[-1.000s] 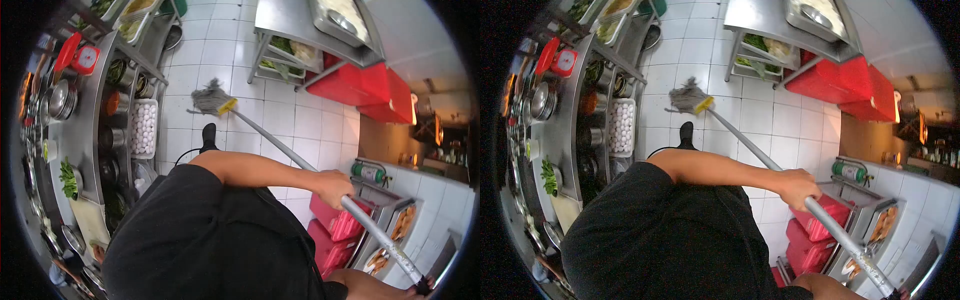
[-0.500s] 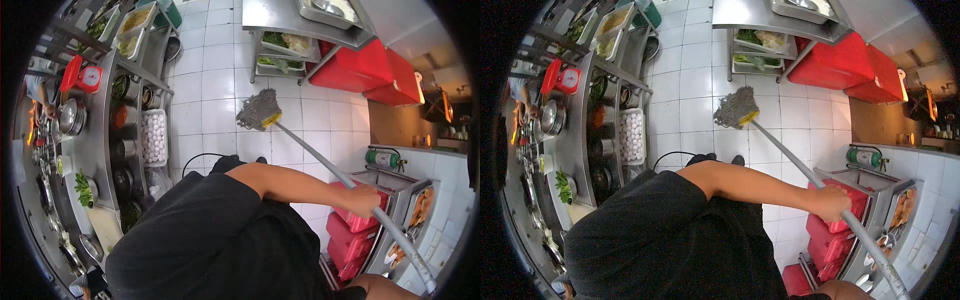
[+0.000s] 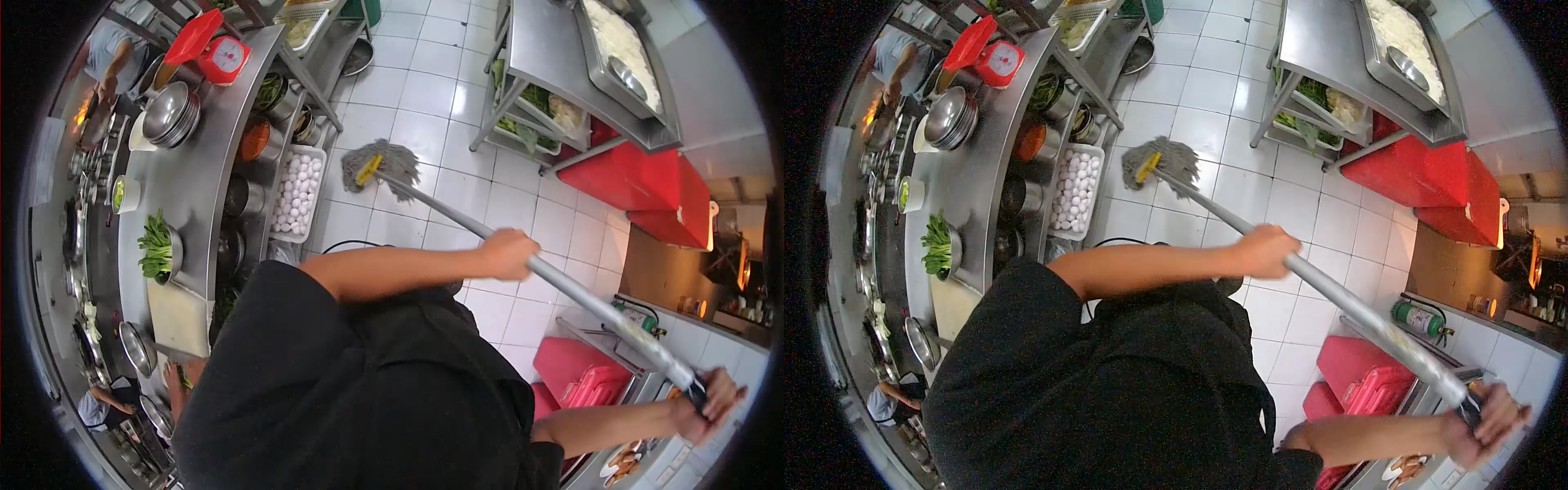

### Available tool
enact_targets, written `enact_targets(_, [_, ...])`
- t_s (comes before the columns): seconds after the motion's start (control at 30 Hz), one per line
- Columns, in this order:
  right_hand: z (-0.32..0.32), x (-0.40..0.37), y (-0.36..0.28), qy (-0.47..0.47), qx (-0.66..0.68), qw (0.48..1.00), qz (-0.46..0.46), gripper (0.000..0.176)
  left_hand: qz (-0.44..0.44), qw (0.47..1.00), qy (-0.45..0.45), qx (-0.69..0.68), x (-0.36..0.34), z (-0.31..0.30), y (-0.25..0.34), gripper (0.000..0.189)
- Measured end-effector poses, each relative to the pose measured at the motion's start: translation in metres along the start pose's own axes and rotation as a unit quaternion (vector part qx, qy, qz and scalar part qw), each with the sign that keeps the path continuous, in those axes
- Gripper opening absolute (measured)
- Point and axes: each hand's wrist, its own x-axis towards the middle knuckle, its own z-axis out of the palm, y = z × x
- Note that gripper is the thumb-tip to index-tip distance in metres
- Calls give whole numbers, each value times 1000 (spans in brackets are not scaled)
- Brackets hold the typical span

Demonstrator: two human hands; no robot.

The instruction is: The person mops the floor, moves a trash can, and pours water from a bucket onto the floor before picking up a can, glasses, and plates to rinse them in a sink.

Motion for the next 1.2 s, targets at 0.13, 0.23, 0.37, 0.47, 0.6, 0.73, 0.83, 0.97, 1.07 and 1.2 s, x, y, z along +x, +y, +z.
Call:
enact_targets(0.13, [37, -69, 76, 41, 0, 996, 73, 35, -46, 997, 30, 51, -38, -24, -87, 10])
enact_targets(0.23, [36, -106, 79, 50, 7, 986, 160, 31, -45, 996, 29, 78, -57, -8, -116, 11])
enact_targets(0.37, [38, -86, 12, 166, -108, 971, 131, 21, 13, 994, 101, 40, -60, 1, -60, 17])
enact_targets(0.47, [48, -44, -59, 237, -192, 951, 55, 14, 89, 982, 168, 0, -47, 2, 0, 21])
enact_targets(0.6, [162, -16, -60, 211, -209, 954, -47, 24, 150, 959, 234, -56, -35, -10, 31, 17])
enact_targets(0.73, [214, -17, -22, 230, -229, 935, -142, 25, 211, 925, 316, -19, -10, -33, -13, 11])
enact_targets(0.83, [214, -48, 5, 149, -161, 972, -89, 30, 217, 917, 334, 9, -6, -60, -79, 9])
enact_targets(0.97, [218, -114, 78, 38, -141, 988, -42, 23, 135, 936, 318, 62, -10, -81, -160, 15])
enact_targets(1.07, [219, -153, 102, 115, -170, 976, 73, 7, 34, 944, 324, 52, -16, -86, -173, 26])
enact_targets(1.2, [179, -140, 71, 110, -169, 975, 97, 13, -2, 967, 240, 84, -2, -69, -148, 18])
